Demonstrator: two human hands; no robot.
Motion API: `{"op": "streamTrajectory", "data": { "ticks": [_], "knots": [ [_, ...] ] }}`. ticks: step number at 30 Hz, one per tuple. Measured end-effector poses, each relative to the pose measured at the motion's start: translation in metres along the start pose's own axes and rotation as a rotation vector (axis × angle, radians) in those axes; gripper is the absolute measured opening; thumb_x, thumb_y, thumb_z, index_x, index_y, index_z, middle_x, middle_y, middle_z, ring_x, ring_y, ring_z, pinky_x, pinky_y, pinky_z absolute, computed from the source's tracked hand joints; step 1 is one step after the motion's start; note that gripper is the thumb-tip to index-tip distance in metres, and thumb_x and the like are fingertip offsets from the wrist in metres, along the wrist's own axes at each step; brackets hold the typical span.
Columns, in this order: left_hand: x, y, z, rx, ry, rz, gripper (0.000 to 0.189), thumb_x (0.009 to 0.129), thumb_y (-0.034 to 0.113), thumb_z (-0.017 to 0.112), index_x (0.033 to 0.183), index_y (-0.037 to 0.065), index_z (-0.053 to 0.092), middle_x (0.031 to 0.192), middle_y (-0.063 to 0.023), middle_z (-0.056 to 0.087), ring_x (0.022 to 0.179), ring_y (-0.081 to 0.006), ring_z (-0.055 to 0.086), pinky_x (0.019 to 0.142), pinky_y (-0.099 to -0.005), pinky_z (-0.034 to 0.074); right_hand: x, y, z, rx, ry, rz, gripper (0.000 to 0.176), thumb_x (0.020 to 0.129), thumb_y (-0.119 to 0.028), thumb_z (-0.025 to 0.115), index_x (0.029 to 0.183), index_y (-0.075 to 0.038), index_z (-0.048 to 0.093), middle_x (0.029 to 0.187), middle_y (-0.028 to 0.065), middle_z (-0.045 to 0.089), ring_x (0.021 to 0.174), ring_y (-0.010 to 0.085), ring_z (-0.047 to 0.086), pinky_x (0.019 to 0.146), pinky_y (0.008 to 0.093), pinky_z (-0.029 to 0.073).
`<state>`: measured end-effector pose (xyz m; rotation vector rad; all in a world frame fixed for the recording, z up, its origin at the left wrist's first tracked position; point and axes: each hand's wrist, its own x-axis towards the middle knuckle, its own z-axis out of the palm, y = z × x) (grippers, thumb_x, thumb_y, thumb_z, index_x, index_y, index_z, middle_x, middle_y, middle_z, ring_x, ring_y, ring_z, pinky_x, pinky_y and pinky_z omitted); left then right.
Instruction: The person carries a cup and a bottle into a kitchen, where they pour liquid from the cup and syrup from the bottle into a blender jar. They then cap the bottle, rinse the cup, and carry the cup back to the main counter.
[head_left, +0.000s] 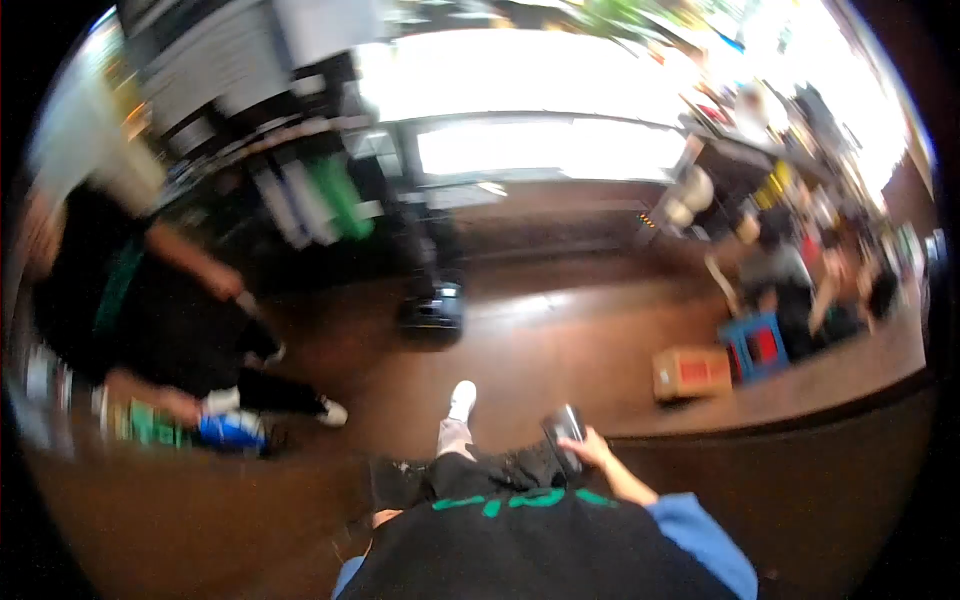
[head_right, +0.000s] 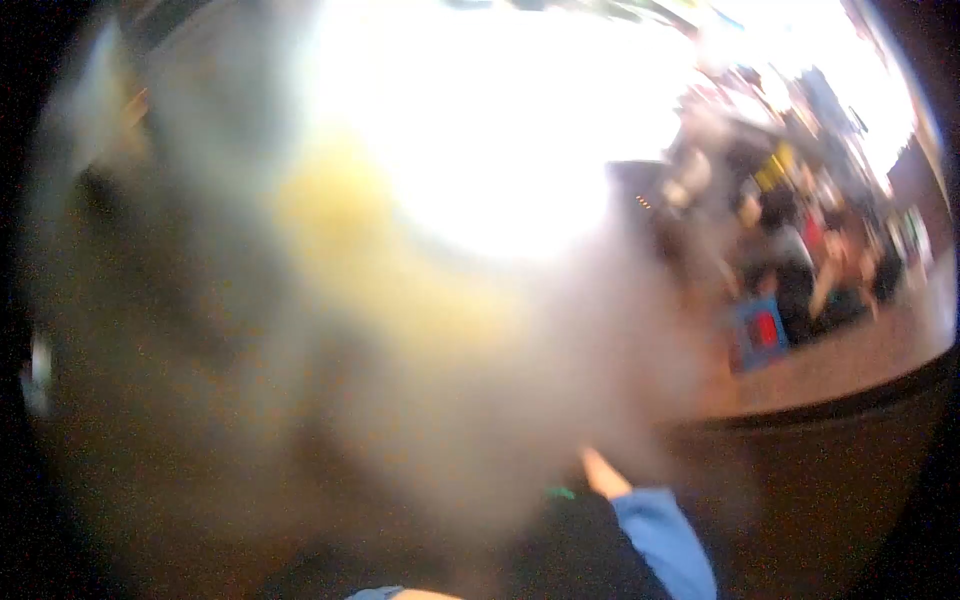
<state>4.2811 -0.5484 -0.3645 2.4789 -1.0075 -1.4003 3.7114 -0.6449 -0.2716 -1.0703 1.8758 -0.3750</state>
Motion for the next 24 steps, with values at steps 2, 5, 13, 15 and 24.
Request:
{"op": "streamTrajectory", "data": {
  "ticks": [2,5,13,15,24],
  "knots": [
    [0.063,0.050,-0.031,0.220,-0.004,0.093,0.021,0.083,0.022,0.062,0.077,0.004,0.069,0.065,-0.0058,0.065,0.056,-0.0163,0.061,0.053,-0.0323,0.050,0.002,-0.025,-0.011,0.043,0.109,0.173,0.080,0.064,-0.064,0.075,0.113,-0.002,0.063,0.105,0.0204,0.068,0.099,0.0331,0.065,0.085,0.0400,0.050],
    [0.151,0.179,-0.053,0.390,-0.058,0.255,0.021,0.083,0.022,0.062,0.076,0.004,0.068,0.063,-0.0063,0.063,0.053,-0.0175,0.060,0.050,-0.0333,0.049,-0.003,-0.042,-0.038,0.120,0.240,0.520,0.106,0.056,-0.072,0.074,0.127,0.003,0.052,0.122,0.0261,0.060,0.115,0.0359,0.059,0.096,0.0416,0.046],
    [0.276,0.675,0.110,0.098,-0.511,0.496,0.011,0.089,0.016,0.060,0.087,0.005,0.061,0.058,-0.0047,0.056,0.041,-0.0154,0.050,0.035,-0.0299,0.042,0.038,-0.018,-0.104,0.580,0.497,0.903,0.103,0.056,-0.068,0.078,0.123,0.007,0.053,0.120,0.0264,0.061,0.113,0.0343,0.060,0.094,0.0403,0.048],
    [0.269,0.763,0.185,-0.095,-0.548,0.652,0.017,0.090,0.019,0.064,0.097,0.004,0.063,0.066,-0.0061,0.061,0.047,-0.0137,0.054,0.040,-0.0275,0.045,0.063,0.008,-0.115,0.594,0.484,0.936,0.106,0.055,-0.068,0.078,0.124,0.007,0.052,0.122,0.0266,0.059,0.116,0.0351,0.058,0.096,0.0402,0.047],
    [0.032,0.871,0.418,0.618,-1.094,0.606,0.033,0.089,0.022,0.068,0.114,0.002,0.064,0.084,-0.0065,0.069,0.070,-0.0134,0.065,0.059,-0.0261,0.052,0.182,0.099,-0.321,0.578,0.509,0.883,0.115,0.056,-0.072,0.075,0.132,0.009,0.044,0.129,0.0270,0.054,0.122,0.0366,0.054,0.101,0.0400,0.044]
  ]
}}
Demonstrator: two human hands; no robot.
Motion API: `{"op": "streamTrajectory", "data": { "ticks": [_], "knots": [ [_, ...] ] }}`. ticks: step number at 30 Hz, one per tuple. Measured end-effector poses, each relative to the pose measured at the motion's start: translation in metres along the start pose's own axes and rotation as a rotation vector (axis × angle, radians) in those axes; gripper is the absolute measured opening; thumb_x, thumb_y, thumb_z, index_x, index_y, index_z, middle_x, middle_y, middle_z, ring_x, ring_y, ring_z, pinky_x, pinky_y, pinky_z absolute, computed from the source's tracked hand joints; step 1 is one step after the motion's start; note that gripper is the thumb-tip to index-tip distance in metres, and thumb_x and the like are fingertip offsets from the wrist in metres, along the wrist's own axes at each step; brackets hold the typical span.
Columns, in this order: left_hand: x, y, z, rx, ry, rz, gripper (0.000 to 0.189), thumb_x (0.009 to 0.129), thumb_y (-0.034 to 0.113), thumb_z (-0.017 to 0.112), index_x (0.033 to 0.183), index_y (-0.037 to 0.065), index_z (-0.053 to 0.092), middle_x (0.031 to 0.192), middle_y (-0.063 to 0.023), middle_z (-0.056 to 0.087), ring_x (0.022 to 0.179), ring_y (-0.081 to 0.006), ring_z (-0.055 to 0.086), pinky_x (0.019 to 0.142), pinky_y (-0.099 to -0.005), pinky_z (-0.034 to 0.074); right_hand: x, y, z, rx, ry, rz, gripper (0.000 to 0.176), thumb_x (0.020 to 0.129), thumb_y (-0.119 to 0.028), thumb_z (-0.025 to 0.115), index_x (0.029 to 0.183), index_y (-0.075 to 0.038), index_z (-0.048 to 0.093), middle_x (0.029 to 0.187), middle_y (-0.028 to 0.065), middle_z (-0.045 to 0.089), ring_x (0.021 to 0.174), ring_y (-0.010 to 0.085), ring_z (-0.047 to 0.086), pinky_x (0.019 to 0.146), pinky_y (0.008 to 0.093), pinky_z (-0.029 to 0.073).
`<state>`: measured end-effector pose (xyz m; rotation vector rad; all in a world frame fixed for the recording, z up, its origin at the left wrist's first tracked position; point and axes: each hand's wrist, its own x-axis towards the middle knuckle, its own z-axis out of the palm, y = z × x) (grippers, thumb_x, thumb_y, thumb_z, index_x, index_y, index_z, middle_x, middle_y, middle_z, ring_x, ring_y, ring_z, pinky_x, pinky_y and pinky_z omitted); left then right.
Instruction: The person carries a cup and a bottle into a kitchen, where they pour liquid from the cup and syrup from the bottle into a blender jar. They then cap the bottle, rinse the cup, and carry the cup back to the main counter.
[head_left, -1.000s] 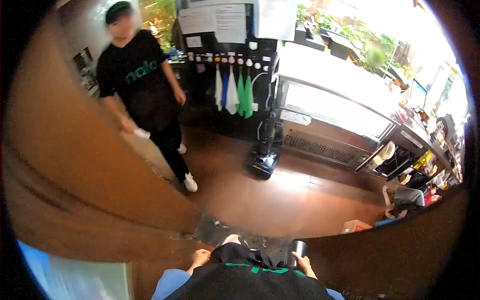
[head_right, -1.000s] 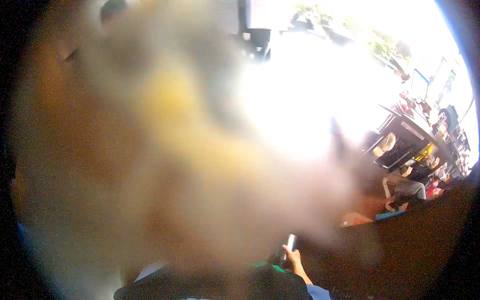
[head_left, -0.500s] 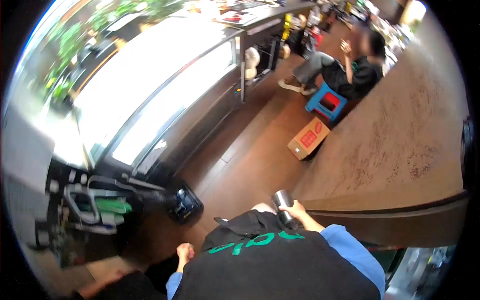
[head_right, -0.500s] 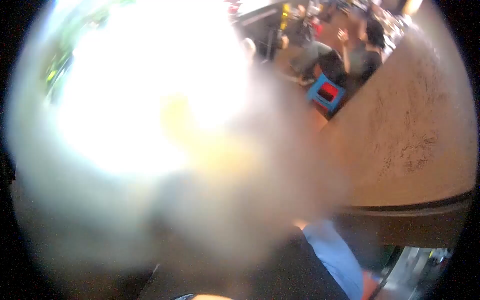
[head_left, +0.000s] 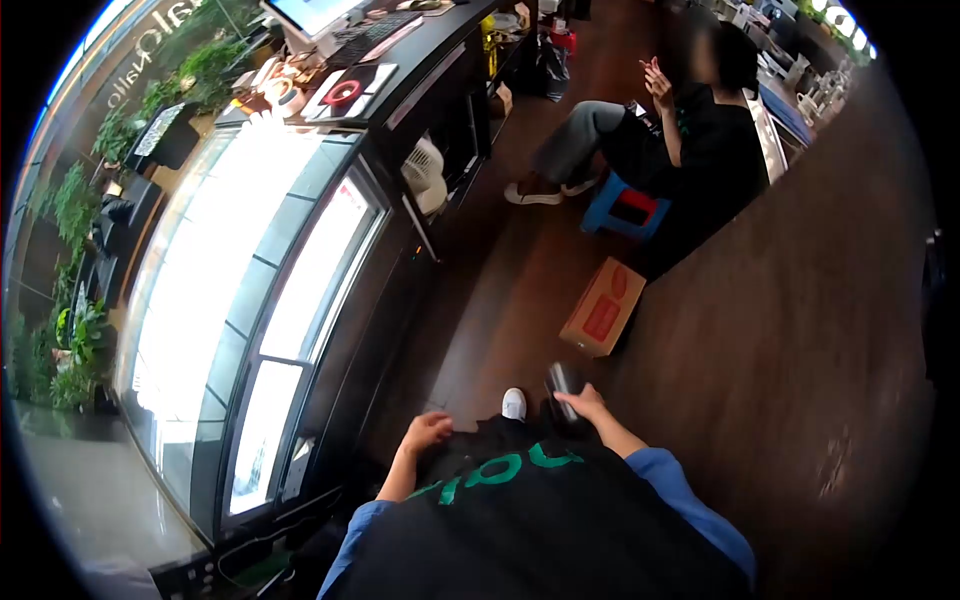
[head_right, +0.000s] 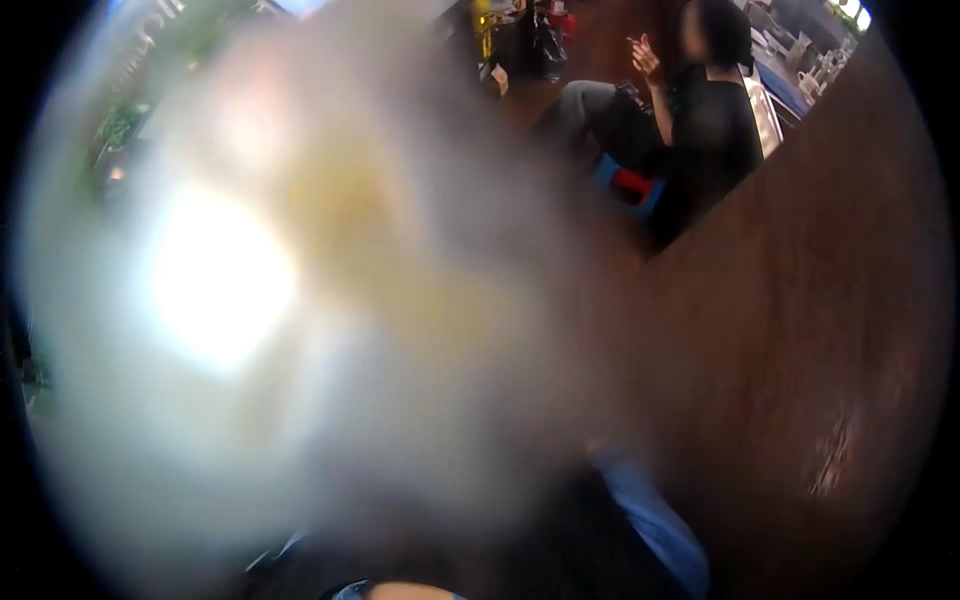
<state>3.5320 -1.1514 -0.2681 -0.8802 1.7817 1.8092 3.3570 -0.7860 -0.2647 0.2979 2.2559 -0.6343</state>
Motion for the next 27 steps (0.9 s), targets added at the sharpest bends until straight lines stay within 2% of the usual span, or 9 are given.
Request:
{"op": "streamTrajectory", "data": {
  "ticks": [6,10,14,16,17,18,21,23,27],
  "knots": [
    [0.085,0.087,-0.051,0.007,0.139,-0.025,0.034,0.090,0.021,0.066,0.119,0.002,0.063,0.096,-0.0058,0.069,0.079,-0.0126,0.066,0.066,-0.0236,0.050,0.093,-0.194,-0.071,0.441,-0.046,-0.408,0.084,0.070,-0.050,0.080,0.129,0.002,0.048,0.118,0.0169,0.062,0.108,0.0249,0.060,0.095,0.0348,0.046],
    [0.143,0.260,-0.077,-0.128,0.140,0.268,0.035,0.091,0.018,0.066,0.121,0.002,0.061,0.100,-0.0071,0.070,0.086,-0.0124,0.065,0.072,-0.0232,0.050,0.121,-0.331,-0.123,0.502,0.063,-0.769,0.098,0.071,-0.041,0.081,0.145,-0.001,0.031,0.125,0.0182,0.058,0.117,0.0280,0.055,0.102,0.0370,0.041],
    [0.240,0.449,-0.057,-0.179,-0.139,0.420,0.076,0.082,0.015,0.076,0.144,0.000,0.034,0.130,-0.0197,0.055,0.115,-0.0258,0.058,0.096,-0.0345,0.048,0.144,-0.434,-0.191,0.504,0.115,-0.784,0.106,0.069,-0.031,0.083,0.149,-0.003,0.020,0.128,0.0196,0.055,0.119,0.0305,0.054,0.103,0.0389,0.041],
    [0.303,0.520,-0.024,-0.077,-0.197,0.553,0.095,0.072,0.019,0.085,0.146,0.000,0.028,0.137,-0.0242,0.046,0.124,-0.0301,0.051,0.101,-0.0389,0.045,0.166,-0.463,-0.219,0.350,0.413,-0.944,0.107,0.068,-0.023,0.083,0.150,-0.004,0.017,0.130,0.0207,0.054,0.120,0.0317,0.054,0.101,0.0393,0.043],
    [0.315,0.558,-0.003,-0.214,-0.282,0.646,0.098,0.069,0.023,0.086,0.144,0.000,0.028,0.135,-0.0229,0.048,0.122,-0.0320,0.052,0.100,-0.0389,0.045,0.170,-0.475,-0.232,0.416,0.476,-0.882,0.105,0.069,-0.016,0.082,0.150,-0.005,0.018,0.130,0.0220,0.052,0.120,0.0325,0.054,0.100,0.0388,0.044],
    [0.318,0.600,0.006,0.018,-0.189,0.597,0.100,0.065,0.026,0.089,0.142,0.000,0.030,0.132,-0.0224,0.050,0.120,-0.0315,0.053,0.098,-0.0381,0.046,0.177,-0.485,-0.249,0.445,0.531,-0.844,0.106,0.067,-0.012,0.083,0.150,-0.003,0.017,0.132,0.0220,0.051,0.120,0.0330,0.054,0.100,0.0392,0.044],
    [0.369,0.669,0.046,0.030,-0.258,0.626,0.099,0.064,0.027,0.089,0.140,0.000,0.032,0.128,-0.0209,0.053,0.118,-0.0292,0.055,0.097,-0.0376,0.047,0.203,-0.507,-0.300,0.405,0.755,-0.822,0.108,0.066,-0.010,0.084,0.149,0.000,0.017,0.134,0.0220,0.050,0.120,0.0334,0.054,0.099,0.0401,0.046],
    [0.411,0.709,0.070,0.051,-0.315,0.608,0.099,0.062,0.029,0.090,0.138,0.000,0.034,0.123,-0.0192,0.056,0.116,-0.0278,0.056,0.097,-0.0368,0.047,0.230,-0.513,-0.332,0.504,0.696,-0.753,0.108,0.068,-0.013,0.085,0.149,0.002,0.015,0.134,0.0225,0.050,0.120,0.0336,0.054,0.097,0.0404,0.047],
    [0.507,0.769,0.090,0.256,-0.381,0.664,0.092,0.063,0.026,0.089,0.135,0.000,0.038,0.119,-0.0179,0.058,0.112,-0.0267,0.058,0.094,-0.0360,0.047,0.295,-0.522,-0.393,0.364,0.788,-0.578,0.079,0.074,-0.030,0.081,0.136,0.002,0.044,0.130,0.0217,0.053,0.118,0.0329,0.055,0.098,0.0380,0.046]
  ]
}}
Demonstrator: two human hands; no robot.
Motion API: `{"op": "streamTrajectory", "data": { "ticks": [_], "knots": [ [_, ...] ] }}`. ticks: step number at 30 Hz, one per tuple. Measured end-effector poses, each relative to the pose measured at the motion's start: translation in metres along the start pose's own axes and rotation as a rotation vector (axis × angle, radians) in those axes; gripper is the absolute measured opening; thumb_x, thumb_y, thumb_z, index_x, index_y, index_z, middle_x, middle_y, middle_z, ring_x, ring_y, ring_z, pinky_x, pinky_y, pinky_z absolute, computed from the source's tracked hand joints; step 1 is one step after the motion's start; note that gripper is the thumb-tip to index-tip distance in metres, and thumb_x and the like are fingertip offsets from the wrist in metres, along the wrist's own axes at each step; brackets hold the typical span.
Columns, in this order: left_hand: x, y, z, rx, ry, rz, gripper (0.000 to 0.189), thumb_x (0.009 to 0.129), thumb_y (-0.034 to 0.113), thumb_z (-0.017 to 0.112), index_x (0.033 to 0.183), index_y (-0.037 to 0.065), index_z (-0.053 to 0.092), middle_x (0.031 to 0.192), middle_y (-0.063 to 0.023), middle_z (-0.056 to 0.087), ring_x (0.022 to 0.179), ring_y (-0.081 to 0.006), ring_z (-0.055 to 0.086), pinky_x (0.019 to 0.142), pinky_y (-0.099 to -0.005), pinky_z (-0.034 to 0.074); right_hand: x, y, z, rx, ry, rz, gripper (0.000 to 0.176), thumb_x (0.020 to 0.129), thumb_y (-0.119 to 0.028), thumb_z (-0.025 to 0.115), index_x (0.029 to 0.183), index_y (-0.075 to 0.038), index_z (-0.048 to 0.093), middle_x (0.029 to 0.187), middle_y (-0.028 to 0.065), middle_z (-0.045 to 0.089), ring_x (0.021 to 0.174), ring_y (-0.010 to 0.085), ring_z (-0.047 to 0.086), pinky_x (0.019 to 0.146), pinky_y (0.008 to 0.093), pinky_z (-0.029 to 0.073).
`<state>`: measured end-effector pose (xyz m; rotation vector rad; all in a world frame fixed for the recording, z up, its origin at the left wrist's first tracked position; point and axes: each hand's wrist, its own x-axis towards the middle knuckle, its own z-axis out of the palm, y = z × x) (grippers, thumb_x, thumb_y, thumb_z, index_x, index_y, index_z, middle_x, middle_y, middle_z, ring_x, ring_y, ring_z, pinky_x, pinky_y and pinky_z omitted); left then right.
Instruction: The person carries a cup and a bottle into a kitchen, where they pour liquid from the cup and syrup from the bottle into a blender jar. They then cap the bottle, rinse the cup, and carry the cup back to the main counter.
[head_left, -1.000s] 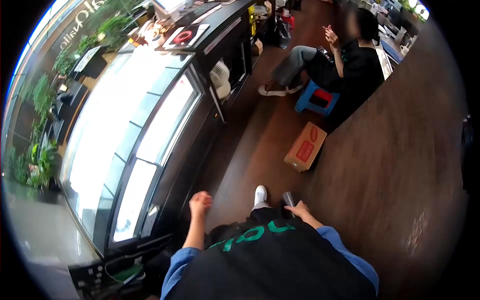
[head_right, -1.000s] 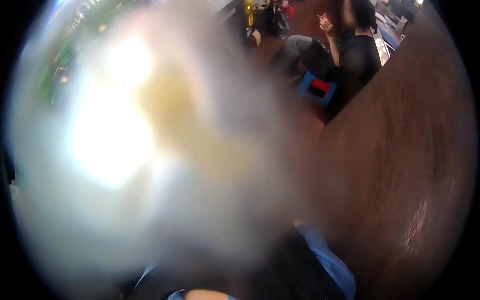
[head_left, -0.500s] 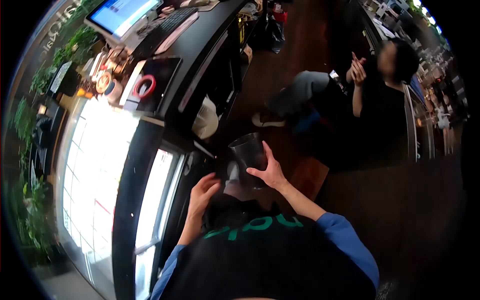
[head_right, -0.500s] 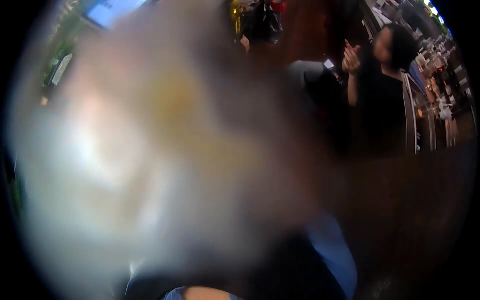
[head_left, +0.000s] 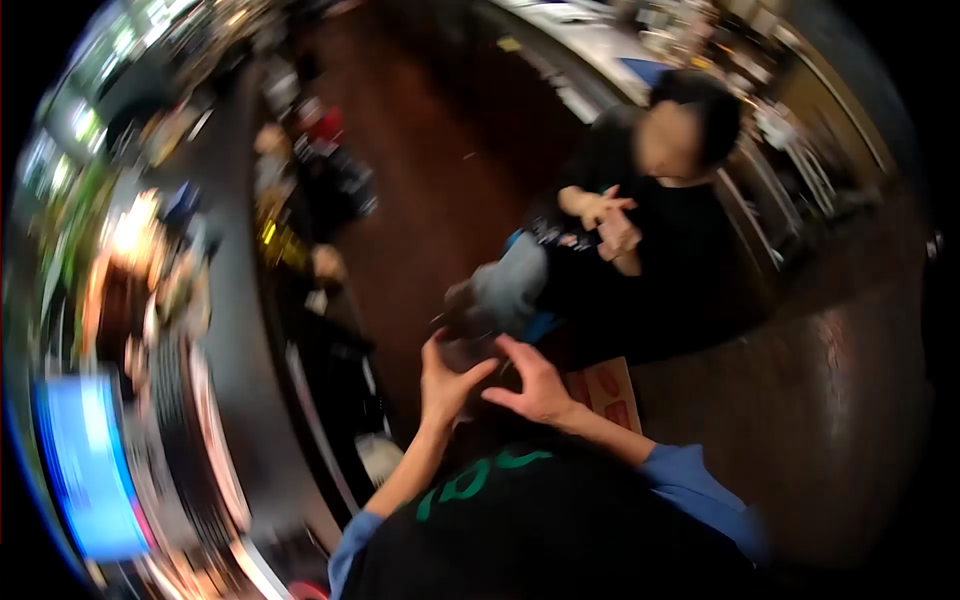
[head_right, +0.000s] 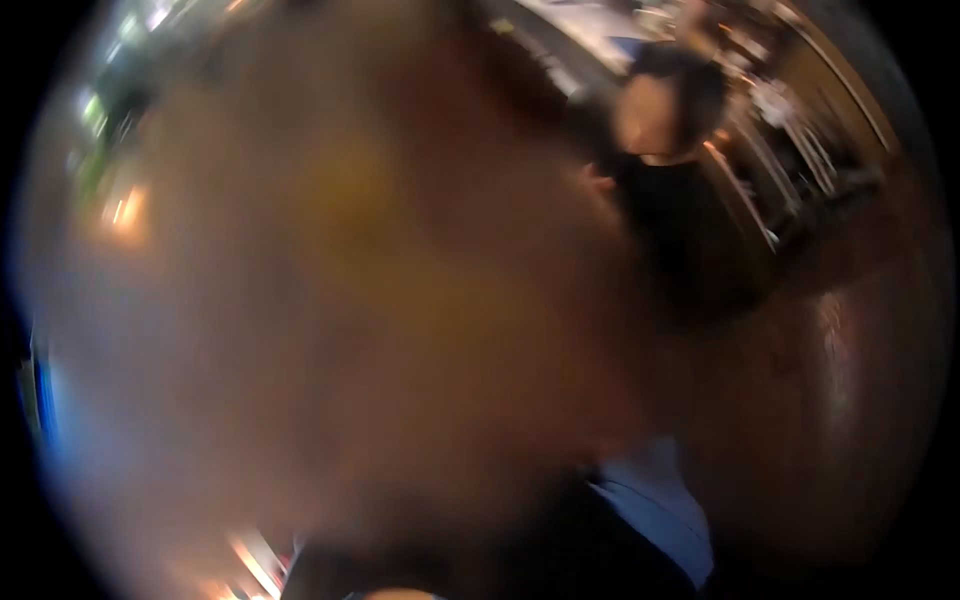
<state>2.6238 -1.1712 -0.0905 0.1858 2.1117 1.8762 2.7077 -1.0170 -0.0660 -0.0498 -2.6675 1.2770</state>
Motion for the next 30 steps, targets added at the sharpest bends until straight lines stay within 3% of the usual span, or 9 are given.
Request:
{"op": "streamTrajectory", "data": {
  "ticks": [3,5,9,12,17,20,23,27,30],
  "knots": [
    [0.084,0.007,-0.033,0.047,-0.049,0.070,0.082,0.065,0.018,0.087,0.130,-0.001,0.041,0.116,-0.0152,0.058,0.105,-0.0240,0.058,0.091,-0.0346,0.048,0.084,-0.004,0.010,0.140,0.105,0.098,0.065,0.080,-0.034,0.077,0.131,-0.003,0.051,0.125,0.0165,0.055,0.112,0.0311,0.057,0.094,0.0381,0.047],
    [0.140,0.020,-0.045,-0.134,-0.079,-0.026,0.078,0.067,0.012,0.086,0.130,-0.001,0.041,0.115,-0.0139,0.058,0.103,-0.0222,0.058,0.089,-0.0327,0.048,0.137,-0.001,0.021,0.254,0.185,0.156,0.064,0.080,-0.037,0.076,0.128,-0.002,0.051,0.118,0.0168,0.057,0.103,0.0312,0.059,0.089,0.0385,0.048],
    [0.264,0.021,-0.048,-0.257,-0.128,-0.037,0.078,0.069,0.008,0.085,0.132,0.001,0.039,0.116,-0.0128,0.058,0.103,-0.0214,0.059,0.088,-0.0321,0.049,0.234,0.005,0.039,0.218,0.262,0.175,0.071,0.082,-0.036,0.075,0.135,0.000,0.045,0.121,0.0196,0.057,0.111,0.0293,0.059,0.093,0.0391,0.048],
    [0.349,0.025,-0.061,-0.236,-0.152,-0.017,0.077,0.068,0.010,0.086,0.130,0.003,0.040,0.115,-0.0121,0.059,0.103,-0.0214,0.059,0.088,-0.0331,0.049,0.325,0.013,0.040,0.377,0.151,0.374,0.076,0.081,-0.036,0.076,0.139,0.000,0.041,0.128,0.0196,0.055,0.117,0.0270,0.058,0.093,0.0384,0.052],
    [0.520,-0.006,-0.122,-0.260,0.030,-0.065,0.079,0.065,0.020,0.089,0.128,0.003,0.044,0.115,-0.0114,0.060,0.103,-0.0207,0.059,0.089,-0.0340,0.049,0.542,0.069,0.068,0.282,-0.082,0.233,0.077,0.085,-0.037,0.072,0.141,0.001,0.037,0.115,0.0234,0.063,0.104,0.0297,0.065,0.092,0.0386,0.051],
    [0.609,0.009,-0.146,-0.053,0.110,-0.059,0.088,0.062,0.031,0.091,0.129,0.000,0.043,0.119,-0.0144,0.059,0.108,-0.0226,0.059,0.091,-0.0344,0.049,0.647,0.063,0.064,0.175,-0.207,0.254,0.079,0.084,-0.039,0.072,0.142,0.002,0.036,0.114,0.0232,0.064,0.101,0.0301,0.066,0.090,0.0379,0.052],
    [0.692,0.057,-0.151,-0.035,-0.041,-0.050,0.088,0.061,0.032,0.091,0.128,0.000,0.044,0.123,-0.0170,0.058,0.110,-0.0233,0.059,0.091,-0.0346,0.049,0.720,0.074,0.046,0.300,-0.128,0.344,0.076,0.085,-0.034,0.073,0.141,0.002,0.037,0.115,0.0217,0.064,0.101,0.0264,0.065,0.089,0.0365,0.052],
    [0.785,0.076,-0.117,0.207,-0.237,0.095,0.107,0.056,0.043,0.091,0.139,0.001,0.037,0.124,-0.0209,0.059,0.118,-0.0323,0.057,0.101,-0.0399,0.045,0.753,0.133,0.030,0.442,0.063,0.497,0.070,0.085,-0.030,0.073,0.140,0.001,0.041,0.118,0.0191,0.064,0.106,0.0243,0.064,0.092,0.0364,0.051],
    [0.871,0.109,-0.100,0.216,-0.347,0.046,0.107,0.057,0.041,0.090,0.141,0.003,0.036,0.125,-0.0214,0.058,0.120,-0.0345,0.056,0.102,-0.0418,0.044,0.804,0.167,0.020,0.402,0.027,0.612,0.068,0.083,-0.030,0.074,0.137,0.001,0.045,0.121,0.0192,0.063,0.109,0.0255,0.063,0.094,0.0377,0.050]
  ]
}}
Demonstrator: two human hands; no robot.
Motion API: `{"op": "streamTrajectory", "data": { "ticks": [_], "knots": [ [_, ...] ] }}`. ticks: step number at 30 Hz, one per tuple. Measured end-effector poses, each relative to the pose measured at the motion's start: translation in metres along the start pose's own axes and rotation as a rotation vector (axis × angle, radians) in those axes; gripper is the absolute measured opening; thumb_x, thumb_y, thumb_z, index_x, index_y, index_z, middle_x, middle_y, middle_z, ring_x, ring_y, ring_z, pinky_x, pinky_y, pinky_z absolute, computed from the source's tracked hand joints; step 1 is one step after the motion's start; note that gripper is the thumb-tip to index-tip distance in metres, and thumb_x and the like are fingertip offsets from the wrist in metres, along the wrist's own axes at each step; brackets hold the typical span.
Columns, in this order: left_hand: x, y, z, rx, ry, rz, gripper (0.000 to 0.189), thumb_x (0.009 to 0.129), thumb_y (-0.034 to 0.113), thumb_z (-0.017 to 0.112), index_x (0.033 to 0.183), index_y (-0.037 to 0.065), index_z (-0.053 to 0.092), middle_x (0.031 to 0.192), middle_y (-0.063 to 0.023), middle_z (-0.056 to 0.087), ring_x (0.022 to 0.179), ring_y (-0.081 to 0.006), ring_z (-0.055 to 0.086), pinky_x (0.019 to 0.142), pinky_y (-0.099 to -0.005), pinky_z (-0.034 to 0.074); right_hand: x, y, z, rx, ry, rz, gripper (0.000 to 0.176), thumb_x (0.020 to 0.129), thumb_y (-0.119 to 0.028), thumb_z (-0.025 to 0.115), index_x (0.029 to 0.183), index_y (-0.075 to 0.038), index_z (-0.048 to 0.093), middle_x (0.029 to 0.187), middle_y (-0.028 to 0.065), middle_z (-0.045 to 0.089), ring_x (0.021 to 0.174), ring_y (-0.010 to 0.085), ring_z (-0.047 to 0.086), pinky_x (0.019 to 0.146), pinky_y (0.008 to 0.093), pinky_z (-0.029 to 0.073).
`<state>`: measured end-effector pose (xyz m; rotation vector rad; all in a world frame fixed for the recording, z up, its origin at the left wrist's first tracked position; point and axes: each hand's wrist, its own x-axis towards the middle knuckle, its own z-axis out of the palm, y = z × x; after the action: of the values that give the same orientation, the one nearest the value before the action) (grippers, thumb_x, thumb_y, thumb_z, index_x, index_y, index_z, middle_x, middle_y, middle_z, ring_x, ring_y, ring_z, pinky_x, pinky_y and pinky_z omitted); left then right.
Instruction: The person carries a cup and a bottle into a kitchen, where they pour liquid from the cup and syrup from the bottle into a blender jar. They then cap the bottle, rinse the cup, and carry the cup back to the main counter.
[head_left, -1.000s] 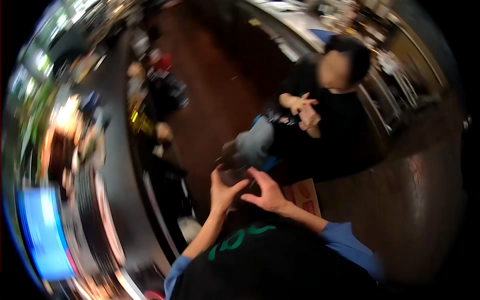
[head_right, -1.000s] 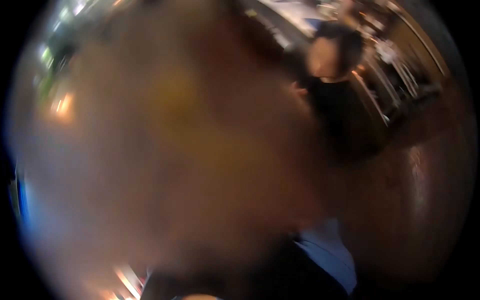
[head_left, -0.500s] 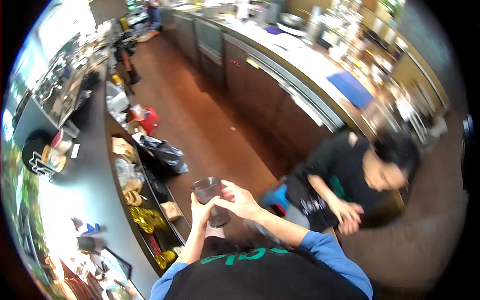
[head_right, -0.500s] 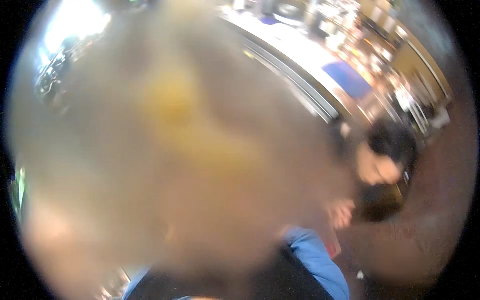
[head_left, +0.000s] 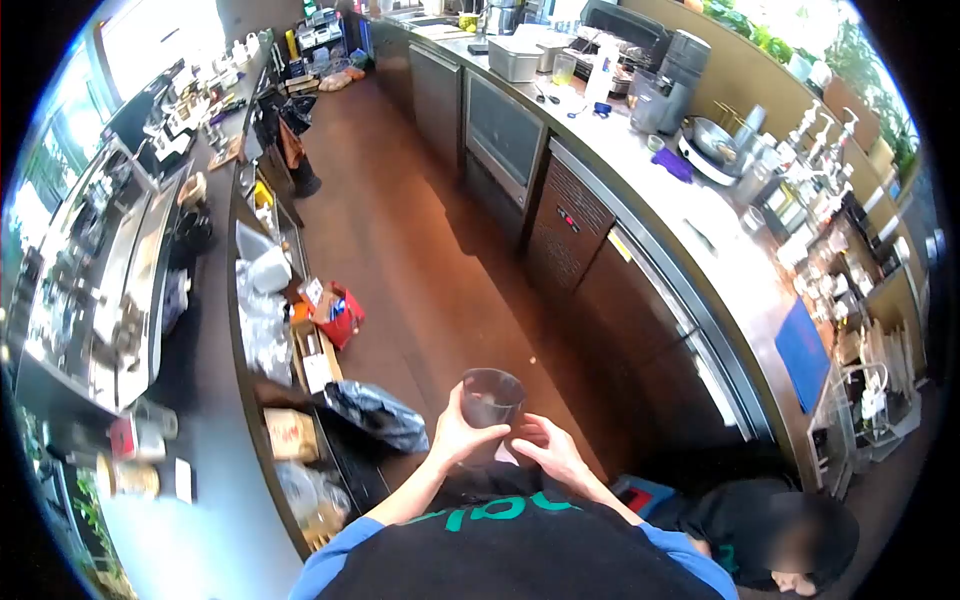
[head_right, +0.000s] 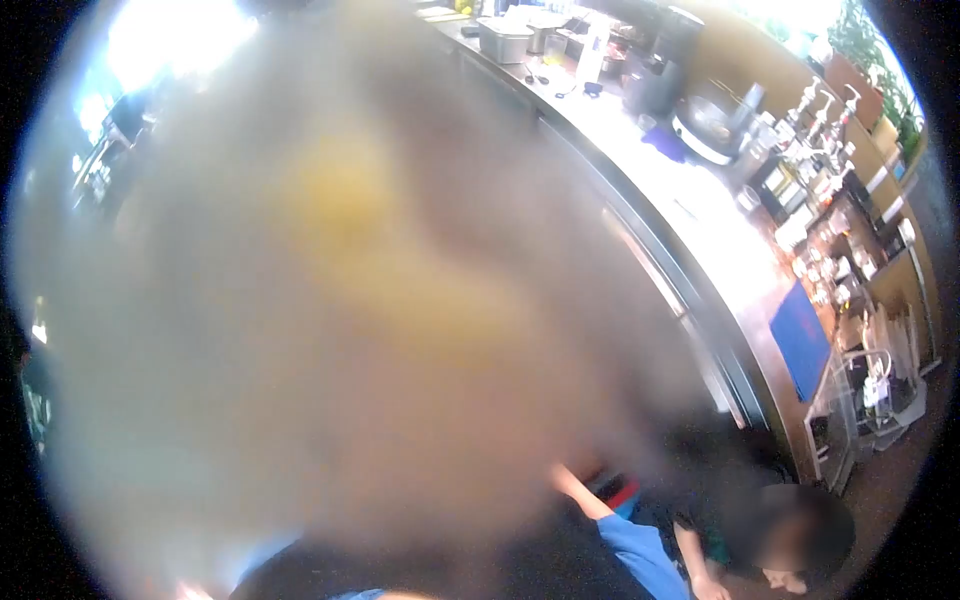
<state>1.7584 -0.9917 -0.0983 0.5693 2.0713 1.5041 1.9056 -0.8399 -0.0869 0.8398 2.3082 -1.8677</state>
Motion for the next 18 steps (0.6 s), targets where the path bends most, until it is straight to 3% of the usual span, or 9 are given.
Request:
{"op": "streamTrajectory", "data": {
  "ticks": [4,8,11,13,18],
  "knots": [
    [0.149,0.015,-0.047,-0.044,0.089,0.091,0.104,0.058,0.038,0.090,0.141,0.004,0.036,0.124,-0.0188,0.058,0.118,-0.0319,0.056,0.101,-0.0410,0.045,0.119,-0.041,-0.026,-0.241,0.114,-0.051,0.067,0.080,-0.032,0.078,0.132,0.002,0.050,0.122,0.0204,0.062,0.112,0.0277,0.062,0.096,0.0386,0.049],
    [0.273,0.024,-0.109,-0.045,0.177,0.094,0.101,0.058,0.036,0.091,0.138,0.003,0.038,0.121,-0.0168,0.059,0.117,-0.0291,0.057,0.099,-0.0390,0.045,0.276,-0.111,-0.041,-0.217,0.100,-0.068,0.069,0.079,-0.034,0.078,0.131,0.000,0.050,0.121,0.0196,0.062,0.111,0.0267,0.062,0.093,0.0375,0.050],
    [0.338,0.033,-0.163,-0.189,0.219,0.043,0.100,0.059,0.028,0.092,0.138,0.003,0.037,0.122,-0.0166,0.057,0.116,-0.0253,0.056,0.097,-0.0367,0.047,0.385,-0.194,-0.026,-0.377,-0.059,-0.361,0.070,0.079,-0.038,0.077,0.132,-0.002,0.050,0.122,0.0166,0.060,0.110,0.0257,0.061,0.089,0.0361,0.052],
    [0.368,0.032,-0.187,-0.277,0.362,-0.009,0.100,0.059,0.022,0.092,0.139,0.002,0.035,0.123,-0.0174,0.056,0.116,-0.0258,0.055,0.096,-0.0368,0.048,0.444,-0.247,-0.010,-0.542,-0.181,-0.501,0.076,0.078,-0.042,0.075,0.135,-0.002,0.046,0.124,0.0180,0.057,0.115,0.0305,0.056,0.096,0.0398,0.047],
    [0.465,-0.025,-0.254,-0.469,0.555,-0.041,0.099,0.061,0.009,0.089,0.141,0.003,0.031,0.126,-0.0198,0.051,0.114,-0.0279,0.055,0.095,-0.0387,0.049,0.600,-0.302,0.043,-0.656,-0.531,-0.525,0.095,0.076,-0.046,0.076,0.145,-0.003,0.027,0.133,0.0239,0.049,0.122,0.0397,0.049,0.102,0.0451,0.041]
  ]
}}
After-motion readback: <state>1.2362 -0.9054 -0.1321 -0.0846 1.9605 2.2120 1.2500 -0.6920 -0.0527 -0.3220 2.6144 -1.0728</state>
